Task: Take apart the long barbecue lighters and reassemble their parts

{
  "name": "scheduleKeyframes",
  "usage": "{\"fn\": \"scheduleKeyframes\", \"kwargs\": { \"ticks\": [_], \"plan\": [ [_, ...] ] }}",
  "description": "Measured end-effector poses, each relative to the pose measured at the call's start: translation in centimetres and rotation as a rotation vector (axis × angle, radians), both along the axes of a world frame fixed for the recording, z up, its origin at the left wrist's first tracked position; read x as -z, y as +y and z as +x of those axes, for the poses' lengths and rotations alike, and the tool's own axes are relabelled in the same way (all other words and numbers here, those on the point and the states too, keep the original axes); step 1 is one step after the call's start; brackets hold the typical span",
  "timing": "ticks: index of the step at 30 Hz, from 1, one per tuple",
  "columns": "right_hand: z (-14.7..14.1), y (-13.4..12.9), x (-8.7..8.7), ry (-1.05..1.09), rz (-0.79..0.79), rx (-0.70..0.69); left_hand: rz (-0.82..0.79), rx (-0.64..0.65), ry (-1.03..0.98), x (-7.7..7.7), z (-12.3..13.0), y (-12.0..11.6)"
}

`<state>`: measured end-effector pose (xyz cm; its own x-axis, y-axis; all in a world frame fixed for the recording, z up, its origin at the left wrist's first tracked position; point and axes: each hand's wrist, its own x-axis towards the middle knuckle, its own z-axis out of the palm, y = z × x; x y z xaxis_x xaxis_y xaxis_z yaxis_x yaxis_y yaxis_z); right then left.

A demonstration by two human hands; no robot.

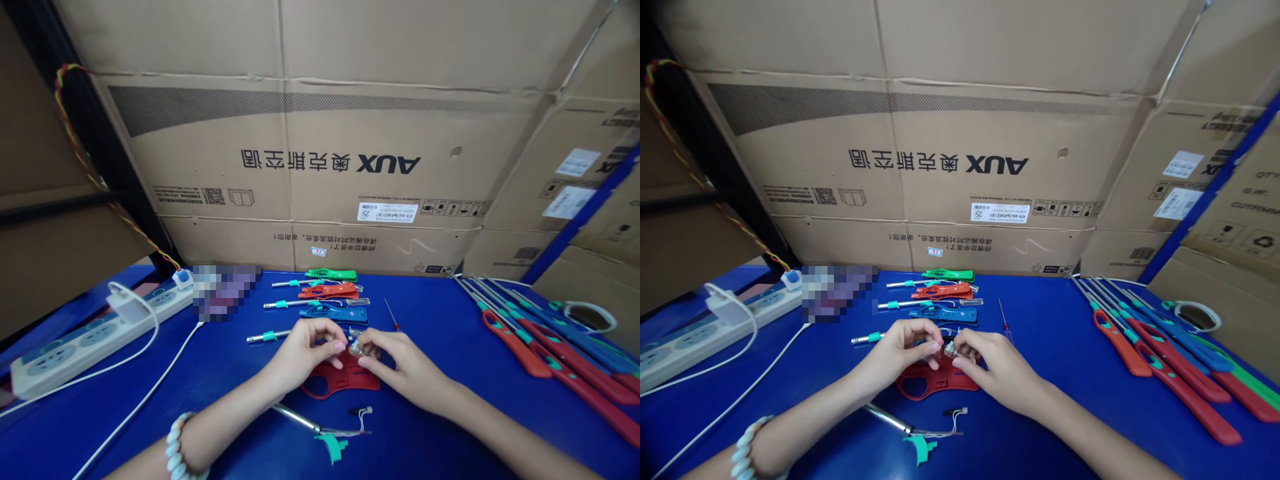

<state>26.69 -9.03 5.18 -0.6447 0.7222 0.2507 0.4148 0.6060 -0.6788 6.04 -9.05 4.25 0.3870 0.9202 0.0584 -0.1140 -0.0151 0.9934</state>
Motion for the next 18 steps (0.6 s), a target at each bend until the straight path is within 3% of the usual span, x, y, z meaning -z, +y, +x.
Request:
{"fn": "scheduleKeyframes", "kwargs": {
  "ticks": [10,18],
  "plan": [
    [0.02,-0.16,0.4,-0.049,0.088,-0.023,0.047,-0.005,0.039,0.42,0.13,-0.04],
    [0.18,-0.11,0.22,-0.075,0.11,0.002,0.238,-0.075,0.125,0.13,-0.01,-0.46]
  ]
}}
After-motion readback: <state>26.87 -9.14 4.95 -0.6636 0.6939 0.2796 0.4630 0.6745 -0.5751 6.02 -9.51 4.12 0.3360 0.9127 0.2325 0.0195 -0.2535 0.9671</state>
